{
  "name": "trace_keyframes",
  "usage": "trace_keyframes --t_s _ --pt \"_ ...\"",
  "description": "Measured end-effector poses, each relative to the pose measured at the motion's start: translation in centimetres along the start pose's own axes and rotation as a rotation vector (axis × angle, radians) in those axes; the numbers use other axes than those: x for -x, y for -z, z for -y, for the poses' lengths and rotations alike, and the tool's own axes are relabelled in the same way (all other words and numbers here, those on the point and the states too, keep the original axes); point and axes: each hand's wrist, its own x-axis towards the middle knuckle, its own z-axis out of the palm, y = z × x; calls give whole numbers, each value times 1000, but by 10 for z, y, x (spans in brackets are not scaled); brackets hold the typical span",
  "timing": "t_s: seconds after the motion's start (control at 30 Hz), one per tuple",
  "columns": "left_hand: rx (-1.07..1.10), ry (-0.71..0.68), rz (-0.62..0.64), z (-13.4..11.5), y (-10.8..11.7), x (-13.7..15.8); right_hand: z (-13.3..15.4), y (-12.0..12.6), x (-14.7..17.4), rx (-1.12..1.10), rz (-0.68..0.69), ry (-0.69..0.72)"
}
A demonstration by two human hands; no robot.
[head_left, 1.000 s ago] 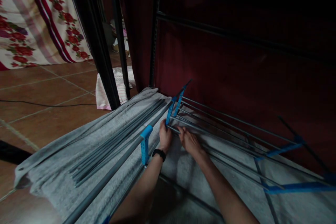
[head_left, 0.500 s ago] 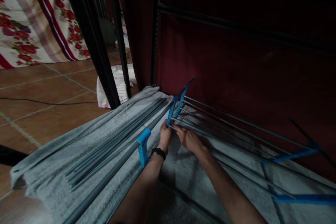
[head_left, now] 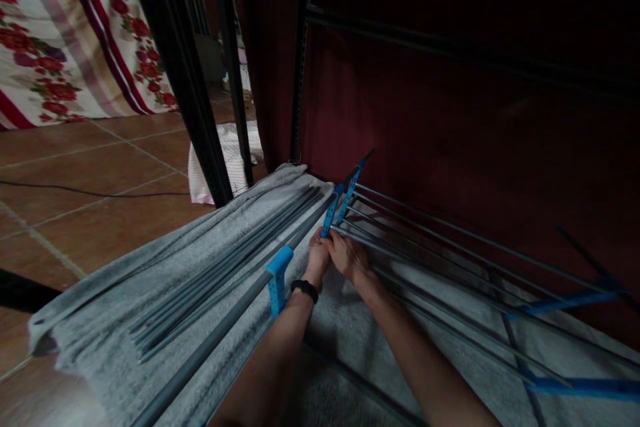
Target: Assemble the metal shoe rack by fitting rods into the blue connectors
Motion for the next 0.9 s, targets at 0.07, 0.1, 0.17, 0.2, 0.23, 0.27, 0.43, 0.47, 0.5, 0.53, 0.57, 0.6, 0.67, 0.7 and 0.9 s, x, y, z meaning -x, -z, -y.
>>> trace_keyframes --t_s 0.07,0.1,0.17,0.2,0.23,0.27,0.43,0.47,0.5,0.53,0.57,0.6,0.67,0.7,0.9 --pt "-8 -7 4 0 1 0 -5 1 -3 -1 7 13" --pt "-14 -12 8 -1 1 1 -8 2 -4 -2 2 22" --pt "-39 -27 22 -4 2 3 -12 1 -7 2 -15 45" --pt "-60 -36 26 -5 3 4 -14 1 -7 7 -26 56" --pt "-83 -45 26 -5 3 5 -14 -1 -7 13 -34 68" --pt "-105 -52 22 -6 3 5 -14 -2 -6 21 -38 76" --pt "-130 -52 13 -3 4 5 -13 -9 -3 35 -21 92" --pt "-123 -51 22 -3 4 5 -13 -10 -3 25 -21 102" --pt "-114 -50 31 -3 4 5 -14 -10 -4 14 -22 111" --pt "-107 -49 40 -3 4 5 -14 -11 -4 4 -21 114" --pt "-100 -49 45 -3 4 5 -15 -11 -5 -3 -19 111" --pt "-96 -48 49 -4 4 5 -16 -11 -6 -9 -20 108" --pt "-94 -41 58 -5 5 5 -18 -11 -8 -28 -17 106" --pt "-93 -36 64 -5 5 5 -19 -11 -9 -42 -8 109" --pt "-81 -37 71 -7 6 6 -17 -5 -8 -89 18 88"
